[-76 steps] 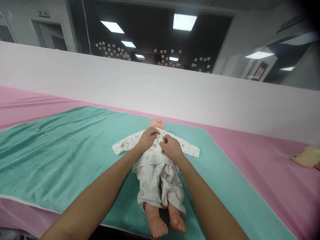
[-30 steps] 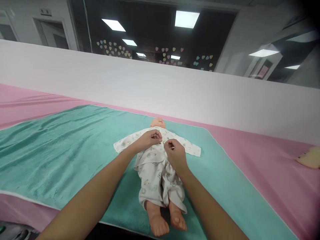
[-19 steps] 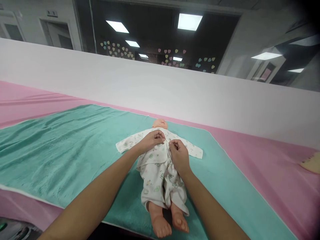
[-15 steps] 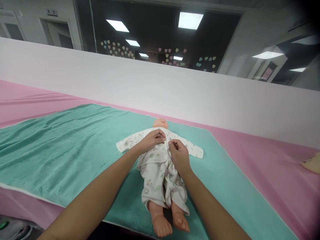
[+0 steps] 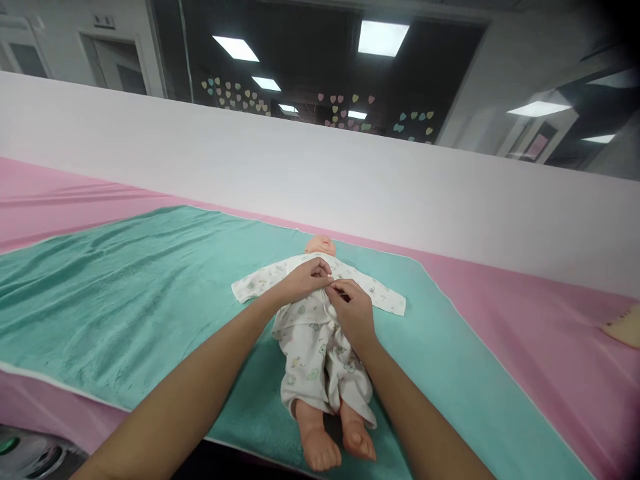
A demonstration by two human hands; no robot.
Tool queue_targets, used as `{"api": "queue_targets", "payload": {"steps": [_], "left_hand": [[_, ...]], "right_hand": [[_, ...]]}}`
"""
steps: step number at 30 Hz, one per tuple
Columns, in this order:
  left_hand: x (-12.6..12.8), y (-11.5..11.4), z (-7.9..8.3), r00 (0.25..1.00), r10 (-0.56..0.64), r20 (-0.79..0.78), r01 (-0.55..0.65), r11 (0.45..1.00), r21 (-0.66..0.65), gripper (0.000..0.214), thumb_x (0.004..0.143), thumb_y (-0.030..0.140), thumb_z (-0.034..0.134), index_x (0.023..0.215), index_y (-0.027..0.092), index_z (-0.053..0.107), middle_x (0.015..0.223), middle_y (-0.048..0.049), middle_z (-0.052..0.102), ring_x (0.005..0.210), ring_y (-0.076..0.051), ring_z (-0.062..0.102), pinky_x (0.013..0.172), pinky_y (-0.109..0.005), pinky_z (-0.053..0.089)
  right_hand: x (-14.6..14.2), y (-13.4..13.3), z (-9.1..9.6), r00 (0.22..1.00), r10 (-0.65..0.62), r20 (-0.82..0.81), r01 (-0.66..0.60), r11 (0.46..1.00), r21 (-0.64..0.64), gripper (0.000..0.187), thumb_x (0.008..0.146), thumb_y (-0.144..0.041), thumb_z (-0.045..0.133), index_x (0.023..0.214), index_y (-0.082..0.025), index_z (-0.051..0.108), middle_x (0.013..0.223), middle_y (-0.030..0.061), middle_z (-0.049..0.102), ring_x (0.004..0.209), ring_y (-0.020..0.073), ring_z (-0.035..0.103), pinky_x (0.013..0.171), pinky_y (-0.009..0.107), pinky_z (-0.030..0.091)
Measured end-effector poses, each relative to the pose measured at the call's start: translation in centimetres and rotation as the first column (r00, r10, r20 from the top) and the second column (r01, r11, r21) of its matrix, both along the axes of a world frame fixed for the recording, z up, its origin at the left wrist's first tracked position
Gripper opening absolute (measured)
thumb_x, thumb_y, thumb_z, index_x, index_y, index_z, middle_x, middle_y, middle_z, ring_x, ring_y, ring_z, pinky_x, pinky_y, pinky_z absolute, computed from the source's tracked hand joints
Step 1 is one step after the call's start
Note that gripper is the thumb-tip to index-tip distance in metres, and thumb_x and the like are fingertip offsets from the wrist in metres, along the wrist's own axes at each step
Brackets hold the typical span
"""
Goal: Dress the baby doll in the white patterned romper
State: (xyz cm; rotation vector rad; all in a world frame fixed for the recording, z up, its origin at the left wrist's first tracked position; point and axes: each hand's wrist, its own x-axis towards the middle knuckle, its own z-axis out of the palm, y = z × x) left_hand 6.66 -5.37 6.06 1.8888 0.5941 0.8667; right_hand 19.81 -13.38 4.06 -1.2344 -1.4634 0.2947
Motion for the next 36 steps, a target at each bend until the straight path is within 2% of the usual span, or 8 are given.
{"api": "queue_targets", "payload": {"steps": [5, 11, 14, 20, 29, 36], "left_hand": [[0.12, 0.48, -0.31, 0.999, 0.020, 0.030, -0.019, 0.999, -0.038, 0.014, 0.070, 0.019, 0.052, 0.084, 0.020, 0.050, 0.065, 0.0040, 0.048, 0.058, -0.009, 0.044, 0.053, -0.020, 0.033], [0.40, 0.77, -0.70, 0.994, 0.019, 0.105, -0.014, 0.999, -0.049, 0.019, 0.060, 0.011, 0.048, 0.077, 0.018, 0.047, 0.062, 0.0049, 0.046, 0.054, -0.008, 0.042, 0.050, -0.020, 0.030], [0.45, 0.74, -0.74, 0.987, -0.018, 0.162, 0.027, 0.998, -0.056, 0.020, 0.060, 0.011, 0.049, 0.078, 0.018, 0.046, 0.063, 0.0036, 0.051, 0.057, -0.009, 0.046, 0.055, -0.022, 0.035], [0.16, 0.55, -0.34, 0.988, -0.057, 0.146, 0.069, 0.994, -0.082, 0.017, 0.064, 0.013, 0.049, 0.080, 0.017, 0.049, 0.065, 0.0019, 0.053, 0.063, -0.011, 0.050, 0.061, -0.024, 0.038], [0.06, 0.26, -0.15, 0.998, 0.024, 0.052, -0.023, 0.999, -0.033, 0.018, 0.072, 0.027, 0.055, 0.088, 0.018, 0.054, 0.069, 0.0005, 0.053, 0.064, -0.011, 0.050, 0.056, -0.023, 0.037], [-0.02, 0.58, -0.25, 0.998, 0.048, 0.043, -0.046, 0.999, -0.029, 0.019, 0.067, 0.021, 0.057, 0.086, 0.019, 0.054, 0.073, 0.0013, 0.054, 0.069, -0.012, 0.052, 0.061, -0.024, 0.039]], "right_hand": [[0.06, 0.24, -0.18, 1.000, -0.017, 0.003, 0.017, 1.000, -0.019, 0.014, 0.077, -0.032, 0.053, 0.070, -0.022, 0.060, 0.081, 0.0012, 0.059, 0.071, 0.0150, 0.053, 0.064, 0.028, 0.041], [0.08, 0.58, -0.41, 1.000, -0.009, 0.011, 0.009, 0.999, -0.046, 0.013, 0.074, -0.030, 0.055, 0.065, -0.021, 0.056, 0.084, 0.0010, 0.058, 0.072, 0.0144, 0.052, 0.065, 0.027, 0.041], [0.04, 0.66, -0.44, 0.999, -0.008, 0.044, 0.010, 0.999, -0.049, 0.014, 0.072, -0.029, 0.057, 0.062, -0.021, 0.055, 0.083, 0.0008, 0.058, 0.071, 0.0138, 0.052, 0.065, 0.027, 0.040], [-0.02, 0.48, -0.32, 0.998, -0.005, 0.063, 0.008, 0.999, -0.051, 0.012, 0.073, -0.029, 0.056, 0.064, -0.021, 0.054, 0.083, 0.0004, 0.057, 0.069, 0.0132, 0.051, 0.065, 0.027, 0.040], [-0.04, 0.58, -0.53, 0.998, -0.004, 0.059, 0.007, 0.999, -0.045, 0.013, 0.073, -0.030, 0.057, 0.063, -0.021, 0.052, 0.084, 0.0004, 0.057, 0.068, 0.0130, 0.050, 0.065, 0.027, 0.040], [-0.02, 0.59, -0.55, 0.997, -0.005, 0.073, 0.007, 1.000, -0.030, 0.012, 0.073, -0.027, 0.057, 0.064, -0.021, 0.052, 0.085, 0.0005, 0.057, 0.071, 0.0130, 0.051, 0.066, 0.027, 0.041]]}}
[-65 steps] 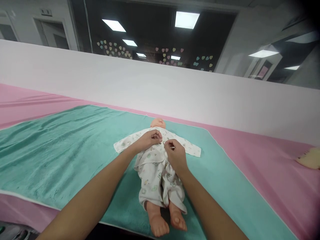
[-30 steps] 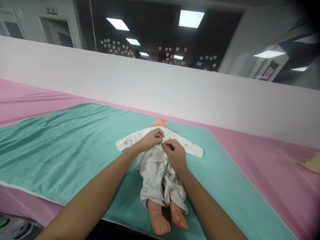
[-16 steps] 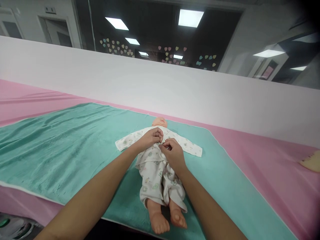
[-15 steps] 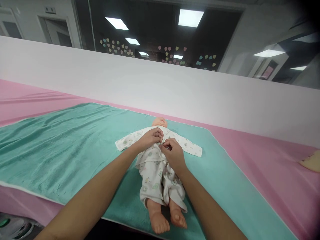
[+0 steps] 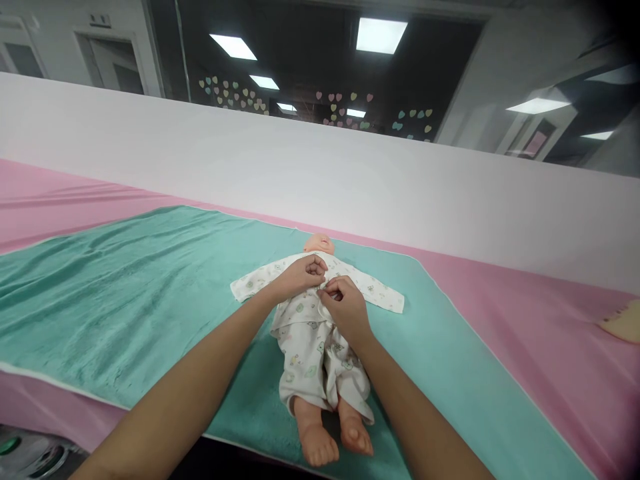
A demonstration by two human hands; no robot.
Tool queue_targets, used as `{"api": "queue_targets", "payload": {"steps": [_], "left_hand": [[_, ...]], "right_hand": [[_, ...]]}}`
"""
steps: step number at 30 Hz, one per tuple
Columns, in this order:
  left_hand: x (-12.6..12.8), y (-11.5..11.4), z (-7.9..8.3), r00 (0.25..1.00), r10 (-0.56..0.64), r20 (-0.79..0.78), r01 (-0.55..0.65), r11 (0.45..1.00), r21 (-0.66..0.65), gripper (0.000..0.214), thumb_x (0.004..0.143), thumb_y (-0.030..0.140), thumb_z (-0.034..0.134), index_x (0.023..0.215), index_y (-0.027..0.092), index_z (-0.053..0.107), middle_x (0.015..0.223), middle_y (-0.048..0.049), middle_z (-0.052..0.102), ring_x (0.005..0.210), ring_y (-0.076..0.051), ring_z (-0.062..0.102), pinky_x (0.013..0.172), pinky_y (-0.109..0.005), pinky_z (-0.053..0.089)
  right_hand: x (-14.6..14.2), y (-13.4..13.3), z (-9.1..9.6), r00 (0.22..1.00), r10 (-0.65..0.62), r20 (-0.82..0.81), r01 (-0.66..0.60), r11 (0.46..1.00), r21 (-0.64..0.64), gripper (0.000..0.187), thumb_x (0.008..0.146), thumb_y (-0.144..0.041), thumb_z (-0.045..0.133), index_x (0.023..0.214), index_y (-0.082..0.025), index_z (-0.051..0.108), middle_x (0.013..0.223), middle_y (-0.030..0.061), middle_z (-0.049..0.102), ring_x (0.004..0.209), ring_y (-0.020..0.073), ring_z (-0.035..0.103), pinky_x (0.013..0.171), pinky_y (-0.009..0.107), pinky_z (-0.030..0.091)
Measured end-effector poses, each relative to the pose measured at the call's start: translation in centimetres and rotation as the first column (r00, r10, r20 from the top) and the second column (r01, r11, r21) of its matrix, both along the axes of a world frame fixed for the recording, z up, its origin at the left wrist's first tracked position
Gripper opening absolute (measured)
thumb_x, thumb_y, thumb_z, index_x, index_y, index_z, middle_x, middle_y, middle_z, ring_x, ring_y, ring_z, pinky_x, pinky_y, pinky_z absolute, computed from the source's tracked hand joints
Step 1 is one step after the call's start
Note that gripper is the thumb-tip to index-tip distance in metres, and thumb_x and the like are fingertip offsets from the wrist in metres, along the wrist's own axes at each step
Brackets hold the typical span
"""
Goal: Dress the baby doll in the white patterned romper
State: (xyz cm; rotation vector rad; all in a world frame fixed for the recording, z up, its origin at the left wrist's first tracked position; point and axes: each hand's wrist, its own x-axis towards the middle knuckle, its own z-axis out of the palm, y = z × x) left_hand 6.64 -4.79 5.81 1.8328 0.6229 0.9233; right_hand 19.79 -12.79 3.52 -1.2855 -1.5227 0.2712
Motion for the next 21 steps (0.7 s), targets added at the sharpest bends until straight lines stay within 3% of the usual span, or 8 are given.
{"api": "queue_targets", "payload": {"steps": [13, 21], "left_hand": [[-0.14, 0.02, 0.19, 0.999, -0.048, 0.022, 0.049, 0.997, -0.058, 0.019, 0.064, 0.021, 0.057, 0.081, 0.017, 0.052, 0.070, 0.0008, 0.051, 0.066, -0.011, 0.049, 0.058, -0.023, 0.037], [-0.09, -0.10, 0.02, 0.999, 0.034, -0.023, -0.032, 0.996, 0.083, 0.015, 0.071, 0.026, 0.054, 0.082, 0.018, 0.059, 0.071, -0.0003, 0.054, 0.066, -0.013, 0.049, 0.060, -0.025, 0.038]], "right_hand": [[-0.08, -0.17, 0.20, 1.000, -0.017, 0.013, 0.017, 1.000, -0.013, 0.014, 0.073, -0.030, 0.054, 0.062, -0.021, 0.052, 0.076, 0.0004, 0.056, 0.065, 0.0137, 0.049, 0.063, 0.027, 0.040], [-0.08, -0.51, 0.29, 0.992, -0.001, -0.128, -0.010, 0.996, -0.084, 0.016, 0.075, -0.035, 0.053, 0.070, -0.021, 0.057, 0.071, -0.0009, 0.059, 0.064, 0.0140, 0.051, 0.062, 0.027, 0.040]]}}
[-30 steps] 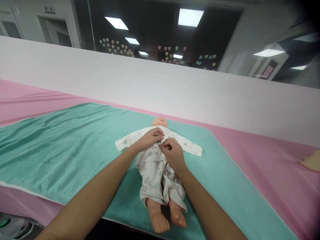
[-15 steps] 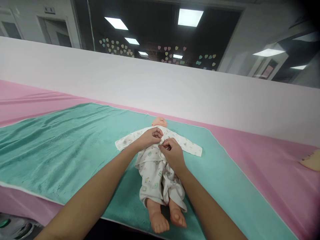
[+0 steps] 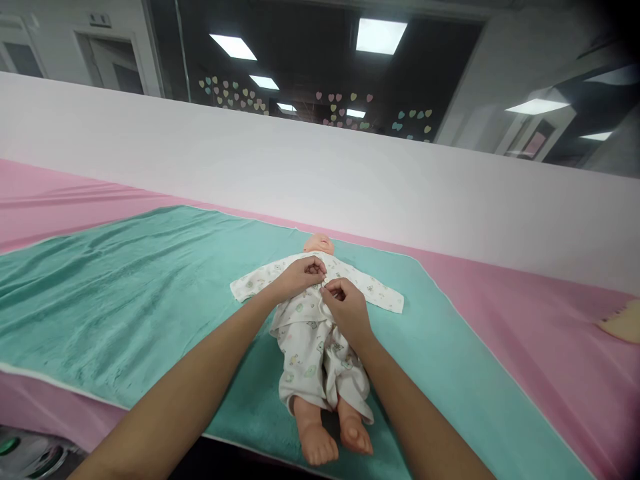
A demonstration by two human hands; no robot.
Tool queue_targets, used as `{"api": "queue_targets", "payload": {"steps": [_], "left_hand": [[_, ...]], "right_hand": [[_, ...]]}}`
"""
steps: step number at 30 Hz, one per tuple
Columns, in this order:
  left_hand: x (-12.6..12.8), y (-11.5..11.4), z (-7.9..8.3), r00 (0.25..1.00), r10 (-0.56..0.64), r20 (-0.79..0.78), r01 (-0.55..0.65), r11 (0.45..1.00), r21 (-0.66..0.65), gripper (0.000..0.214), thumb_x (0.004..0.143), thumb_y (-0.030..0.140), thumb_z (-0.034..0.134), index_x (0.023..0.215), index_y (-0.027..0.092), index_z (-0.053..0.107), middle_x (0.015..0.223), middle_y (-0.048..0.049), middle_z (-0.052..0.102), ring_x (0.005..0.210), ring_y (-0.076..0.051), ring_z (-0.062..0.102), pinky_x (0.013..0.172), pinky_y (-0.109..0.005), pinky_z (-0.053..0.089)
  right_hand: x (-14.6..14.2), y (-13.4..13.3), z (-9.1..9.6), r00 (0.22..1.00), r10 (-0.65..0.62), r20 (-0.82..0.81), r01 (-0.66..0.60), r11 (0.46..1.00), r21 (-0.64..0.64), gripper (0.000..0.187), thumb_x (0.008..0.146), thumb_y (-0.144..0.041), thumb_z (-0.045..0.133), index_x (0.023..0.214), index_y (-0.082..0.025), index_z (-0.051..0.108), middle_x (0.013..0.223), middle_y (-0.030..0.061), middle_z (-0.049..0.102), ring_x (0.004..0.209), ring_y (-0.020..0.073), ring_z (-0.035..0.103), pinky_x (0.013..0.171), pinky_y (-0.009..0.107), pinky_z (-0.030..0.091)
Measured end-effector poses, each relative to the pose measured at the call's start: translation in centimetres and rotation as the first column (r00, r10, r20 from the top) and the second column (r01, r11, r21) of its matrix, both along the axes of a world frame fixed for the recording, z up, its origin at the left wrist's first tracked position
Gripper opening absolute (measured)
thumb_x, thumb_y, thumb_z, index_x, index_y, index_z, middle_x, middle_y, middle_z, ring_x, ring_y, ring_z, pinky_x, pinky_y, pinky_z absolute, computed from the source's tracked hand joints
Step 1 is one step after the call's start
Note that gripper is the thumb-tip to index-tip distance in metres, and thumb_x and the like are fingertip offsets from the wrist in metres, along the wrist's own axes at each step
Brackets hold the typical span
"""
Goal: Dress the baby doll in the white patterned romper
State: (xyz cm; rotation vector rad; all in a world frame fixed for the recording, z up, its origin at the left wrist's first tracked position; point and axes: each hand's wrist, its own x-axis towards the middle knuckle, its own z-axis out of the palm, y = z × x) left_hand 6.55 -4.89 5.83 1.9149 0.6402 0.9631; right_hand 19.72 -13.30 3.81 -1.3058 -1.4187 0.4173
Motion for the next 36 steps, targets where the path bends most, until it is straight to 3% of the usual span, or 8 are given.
{"api": "queue_targets", "payload": {"steps": [8, 13, 15, 18, 24, 27, 31, 36], "left_hand": [[-0.2, -0.2, 0.3, 0.999, 0.000, -0.049, 0.005, 0.993, 0.118, 0.021, 0.076, 0.027, 0.045, 0.077, 0.019, 0.064, 0.085, -0.0036, 0.062, 0.081, -0.018, 0.053, 0.076, -0.030, 0.040], [-0.4, 0.6, -0.4, 0.999, -0.005, 0.032, 0.002, 0.995, 0.097, 0.014, 0.073, 0.023, 0.048, 0.064, 0.017, 0.058, 0.078, -0.0023, 0.060, 0.079, -0.017, 0.054, 0.079, -0.029, 0.040], [-0.7, 1.6, -1.0, 0.987, 0.134, 0.085, -0.143, 0.984, 0.107, 0.013, 0.074, 0.023, 0.047, 0.070, 0.018, 0.058, 0.082, -0.0021, 0.060, 0.081, -0.016, 0.054, 0.081, -0.029, 0.040], [-1.4, 3.5, -2.4, 0.922, 0.383, 0.062, -0.386, 0.892, 0.236, 0.019, 0.076, 0.020, 0.044, 0.087, 0.020, 0.061, 0.099, -0.0040, 0.061, 0.096, -0.018, 0.052, 0.086, -0.031, 0.038], [-2.5, 5.0, -4.2, 0.760, 0.602, -0.245, -0.419, 0.743, 0.522, 0.033, 0.089, 0.032, 0.031, 0.111, 0.026, 0.055, 0.121, -0.0043, 0.055, 0.112, -0.022, 0.046, 0.093, -0.037, 0.030], [-3.3, 4.9, -4.4, 0.675, 0.649, -0.349, -0.390, 0.717, 0.578, 0.040, 0.091, 0.039, 0.026, 0.119, 0.025, 0.050, 0.120, -0.0069, 0.055, 0.107, -0.025, 0.049, 0.087, -0.038, 0.033], [-4.9, 5.1, -4.4, 0.544, 0.680, -0.492, -0.372, 0.721, 0.584, 0.047, 0.089, 0.048, 0.022, 0.123, 0.025, 0.045, 0.114, -0.0075, 0.057, 0.100, -0.026, 0.053, 0.080, -0.037, 0.037], [-8.3, 5.0, -4.5, 0.402, 0.656, -0.639, -0.380, 0.754, 0.535, 0.057, 0.081, 0.063, 0.026, 0.118, 0.025, 0.049, 0.110, -0.0074, 0.058, 0.099, -0.026, 0.053, 0.074, -0.034, 0.040]], "right_hand": [[1.0, 0.5, 0.0, 0.973, 0.014, -0.231, -0.016, 1.000, -0.005, 0.029, 0.078, -0.044, 0.048, 0.070, -0.018, 0.057, 0.065, 0.0015, 0.059, 0.063, 0.0144, 0.053, 0.061, 0.027, 0.042], [1.1, 0.2, 0.0, 0.986, 0.039, -0.165, -0.046, 0.998, -0.035, 0.031, 0.080, -0.046, 0.046, 0.065, -0.019, 0.053, 0.059, -0.0013, 0.056, 0.056, 0.0125, 0.050, 0.057, 0.025, 0.039], [1.1, -0.1, 0.1, 0.994, 0.072, -0.078, -0.077, 0.995, -0.061, 0.034, 0.081, -0.047, 0.045, 0.059, -0.020, 0.049, 0.053, -0.0031, 0.053, 0.050, 0.0116, 0.046, 0.054, 0.025, 0.037], [1.1, -0.5, 0.2, 0.995, 0.069, 0.068, -0.063, 0.995, -0.080, 0.038, 0.080, -0.047, 0.046, 0.053, -0.020, 0.045, 0.046, -0.0046, 0.045, 0.047, 0.0110, 0.040, 0.050, 0.024, 0.032], [2.0, -0.1, -0.2, 0.997, 0.074, 0.022, -0.072, 0.995, -0.063, 0.038, 0.081, -0.048, 0.045, 0.055, -0.020, 0.045, 0.045, -0.0058, 0.037, 0.045, 0.0102, 0.034, 0.049, 0.024, 0.030], [4.5, 1.1, -1.5, 1.000, -0.012, -0.007, 0.011, 0.999, -0.039, 0.036, 0.082, -0.047, 0.042, 0.058, -0.020, 0.046, 0.049, -0.0047, 0.044, 0.048, 0.0117, 0.040, 0.053, 0.025, 0.033], [10.2, 3.1, -3.8, 0.969, -0.143, 0.204, 0.179, 0.969, -0.171, 0.022, 0.077, -0.041, 0.047, 0.075, -0.020, 0.053, 0.062, -0.0020, 0.056, 0.062, 0.0160, 0.051, 0.059, 0.026, 0.035], [16.9, 3.8, -4.7, 0.797, -0.197, 0.571, 0.374, 0.904, -0.209, 0.017, 0.079, -0.036, 0.043, 0.082, -0.023, 0.053, 0.071, 0.0000, 0.060, 0.063, 0.0158, 0.051, 0.055, 0.025, 0.032]]}}
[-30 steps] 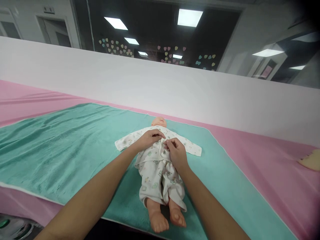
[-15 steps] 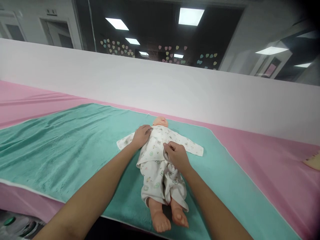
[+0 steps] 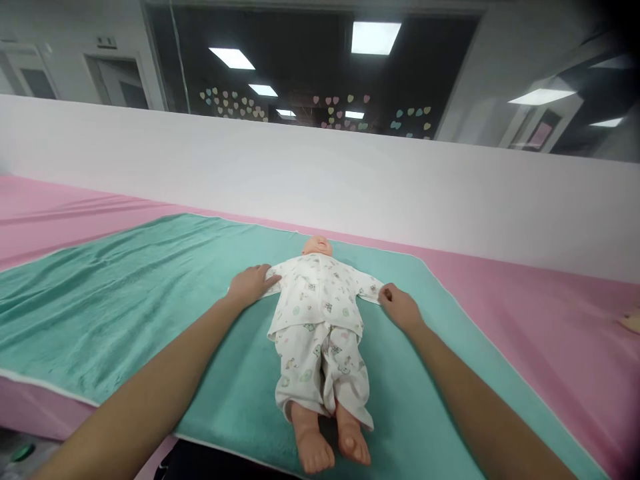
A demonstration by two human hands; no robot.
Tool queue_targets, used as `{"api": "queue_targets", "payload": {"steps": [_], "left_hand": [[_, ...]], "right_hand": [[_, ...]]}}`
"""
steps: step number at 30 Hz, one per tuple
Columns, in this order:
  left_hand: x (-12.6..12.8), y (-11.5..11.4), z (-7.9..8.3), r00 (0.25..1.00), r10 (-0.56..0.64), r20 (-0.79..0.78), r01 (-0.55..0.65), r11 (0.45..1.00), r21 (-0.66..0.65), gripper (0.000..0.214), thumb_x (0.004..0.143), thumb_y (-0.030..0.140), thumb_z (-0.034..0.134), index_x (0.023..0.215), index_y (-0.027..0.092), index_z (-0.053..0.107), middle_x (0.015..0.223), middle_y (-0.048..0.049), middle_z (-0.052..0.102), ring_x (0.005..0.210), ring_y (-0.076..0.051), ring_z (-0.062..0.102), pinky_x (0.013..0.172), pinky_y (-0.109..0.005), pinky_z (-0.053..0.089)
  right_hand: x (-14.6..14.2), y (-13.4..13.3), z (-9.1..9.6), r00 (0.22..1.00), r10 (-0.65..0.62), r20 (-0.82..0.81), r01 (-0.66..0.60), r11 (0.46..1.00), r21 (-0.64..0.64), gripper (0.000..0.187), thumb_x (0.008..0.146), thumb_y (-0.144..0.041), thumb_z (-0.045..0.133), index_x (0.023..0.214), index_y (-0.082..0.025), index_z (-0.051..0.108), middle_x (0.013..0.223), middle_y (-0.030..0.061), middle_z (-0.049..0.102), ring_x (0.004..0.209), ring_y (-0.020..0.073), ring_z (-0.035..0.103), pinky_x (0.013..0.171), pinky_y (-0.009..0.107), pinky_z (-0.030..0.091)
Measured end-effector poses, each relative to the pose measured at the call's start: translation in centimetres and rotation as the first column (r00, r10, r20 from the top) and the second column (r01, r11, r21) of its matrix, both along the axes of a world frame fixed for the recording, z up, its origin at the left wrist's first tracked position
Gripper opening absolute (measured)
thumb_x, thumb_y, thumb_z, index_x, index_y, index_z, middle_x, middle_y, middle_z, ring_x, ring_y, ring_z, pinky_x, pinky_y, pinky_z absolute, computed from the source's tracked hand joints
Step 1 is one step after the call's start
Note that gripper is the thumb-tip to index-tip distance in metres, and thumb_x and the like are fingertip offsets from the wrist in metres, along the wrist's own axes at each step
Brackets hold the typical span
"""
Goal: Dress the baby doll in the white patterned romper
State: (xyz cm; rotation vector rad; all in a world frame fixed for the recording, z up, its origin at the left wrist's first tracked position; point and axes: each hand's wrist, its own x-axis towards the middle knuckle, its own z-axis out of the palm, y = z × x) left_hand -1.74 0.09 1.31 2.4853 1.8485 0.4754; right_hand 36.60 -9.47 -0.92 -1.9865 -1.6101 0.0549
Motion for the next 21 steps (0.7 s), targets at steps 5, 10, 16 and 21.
{"api": "queue_targets", "payload": {"steps": [5, 10, 16, 21], "left_hand": [[-3.5, -1.4, 0.0, 0.992, 0.085, -0.091, -0.088, 0.996, -0.021, 0.058, 0.074, 0.067, 0.036, 0.108, 0.023, 0.054, 0.106, -0.0092, 0.058, 0.099, -0.027, 0.052, 0.070, -0.033, 0.042], [-4.0, -2.6, 0.1, 0.968, 0.248, -0.045, -0.247, 0.969, 0.020, 0.054, 0.075, 0.064, 0.036, 0.108, 0.024, 0.052, 0.108, -0.0100, 0.058, 0.094, -0.027, 0.055, 0.065, -0.032, 0.042], [-3.7, -2.3, 0.0, 0.887, 0.454, 0.090, -0.441, 0.888, -0.127, 0.058, 0.073, 0.065, 0.039, 0.111, 0.023, 0.050, 0.099, -0.0123, 0.062, 0.087, -0.031, 0.058, 0.060, -0.033, 0.041], [-3.7, -2.1, 0.2, 0.839, 0.415, 0.352, -0.443, 0.897, -0.002, 0.038, 0.071, 0.043, 0.054, 0.104, 0.023, 0.053, 0.083, -0.0054, 0.062, 0.076, -0.023, 0.058, 0.058, -0.028, 0.039]], "right_hand": [[3.9, 0.3, 0.1, 0.978, -0.149, 0.146, 0.163, 0.983, -0.087, 0.030, 0.082, -0.048, 0.036, 0.081, -0.022, 0.052, 0.082, 0.0039, 0.062, 0.067, 0.0181, 0.053, 0.054, 0.027, 0.031], [5.7, 0.9, -0.1, 0.967, -0.190, 0.171, 0.220, 0.960, -0.176, 0.047, 0.079, -0.063, 0.029, 0.078, -0.022, 0.053, 0.074, 0.0063, 0.061, 0.064, 0.0215, 0.054, 0.055, 0.031, 0.033], [6.8, 0.7, -0.1, 0.985, -0.111, -0.134, 0.098, 0.990, -0.102, 0.041, 0.073, -0.061, 0.045, 0.085, -0.023, 0.055, 0.077, 0.0019, 0.064, 0.068, 0.0200, 0.057, 0.057, 0.029, 0.037], [6.8, 0.4, -0.4, 0.918, 0.069, -0.390, -0.072, 0.997, 0.007, 0.038, 0.067, -0.048, 0.057, 0.093, -0.020, 0.056, 0.075, 0.0006, 0.065, 0.069, 0.0179, 0.058, 0.061, 0.028, 0.041]]}}
